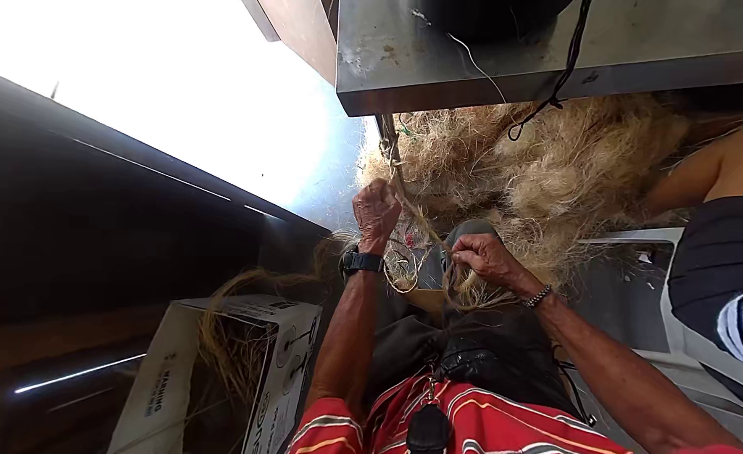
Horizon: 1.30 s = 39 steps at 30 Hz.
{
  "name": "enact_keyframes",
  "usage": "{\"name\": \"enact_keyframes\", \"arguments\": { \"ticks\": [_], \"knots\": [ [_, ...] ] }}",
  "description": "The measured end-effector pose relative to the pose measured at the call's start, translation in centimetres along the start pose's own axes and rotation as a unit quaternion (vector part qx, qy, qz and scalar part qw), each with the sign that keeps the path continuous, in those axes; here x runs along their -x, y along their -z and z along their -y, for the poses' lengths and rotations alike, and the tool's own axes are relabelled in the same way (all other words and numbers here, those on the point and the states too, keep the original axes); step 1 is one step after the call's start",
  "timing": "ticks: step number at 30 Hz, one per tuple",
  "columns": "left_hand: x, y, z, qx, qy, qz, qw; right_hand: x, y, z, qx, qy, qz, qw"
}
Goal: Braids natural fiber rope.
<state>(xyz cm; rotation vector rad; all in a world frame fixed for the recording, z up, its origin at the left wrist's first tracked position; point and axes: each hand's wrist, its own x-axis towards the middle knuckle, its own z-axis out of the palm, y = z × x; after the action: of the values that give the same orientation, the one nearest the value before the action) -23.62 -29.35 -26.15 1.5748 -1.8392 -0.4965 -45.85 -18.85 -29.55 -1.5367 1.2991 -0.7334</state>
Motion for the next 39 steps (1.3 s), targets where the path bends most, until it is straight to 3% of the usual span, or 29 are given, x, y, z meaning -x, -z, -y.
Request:
{"name": "enact_keyframes", "arguments": {
  "ticks": [3,7,9,13,19,24,27,31,34,37,39],
  "knots": [
    [1.0,4.1,-3.2,0.055,-0.082,-0.014,0.995,-2.8,0.1,2.1,0.010,0.001,-0.023,1.000],
    [3.0,7.4,-5.9,0.047,-0.158,-0.058,0.985,-5.2,0.9,4.7,0.009,0.106,-0.065,0.992],
    [5.5,7.2,-3.9,0.043,-0.152,-0.052,0.986,-6.0,1.2,5.5,0.014,0.142,-0.078,0.987],
    [11.1,5.2,0.3,0.055,-0.100,-0.047,0.992,-6.8,0.7,6.9,0.037,0.131,-0.063,0.989],
    [11.0,4.5,1.8,0.034,-0.058,0.003,0.998,-8.1,-0.6,6.7,0.063,0.120,-0.028,0.990],
    [7.2,7.3,5.6,-0.053,0.031,0.031,0.998,-7.6,0.0,5.4,0.046,0.098,-0.049,0.993],
    [3.4,8.9,7.1,-0.156,0.052,-0.024,0.986,-8.1,0.3,5.0,0.054,0.105,-0.051,0.992],
    [-3.8,9.9,4.9,-0.252,0.172,-0.030,0.952,-8.9,0.0,4.7,0.060,0.127,-0.048,0.989],
    [-9.1,9.2,5.1,-0.133,0.248,-0.016,0.959,-8.7,-0.4,4.7,0.057,0.128,-0.033,0.990],
    [-12.2,6.9,7.5,0.108,0.240,-0.042,0.964,-8.5,-0.8,4.4,0.042,0.120,-0.025,0.992],
    [-13.4,5.7,7.4,0.196,0.229,-0.014,0.953,-8.3,-0.7,4.3,0.028,0.114,-0.022,0.993]
  ]
}}
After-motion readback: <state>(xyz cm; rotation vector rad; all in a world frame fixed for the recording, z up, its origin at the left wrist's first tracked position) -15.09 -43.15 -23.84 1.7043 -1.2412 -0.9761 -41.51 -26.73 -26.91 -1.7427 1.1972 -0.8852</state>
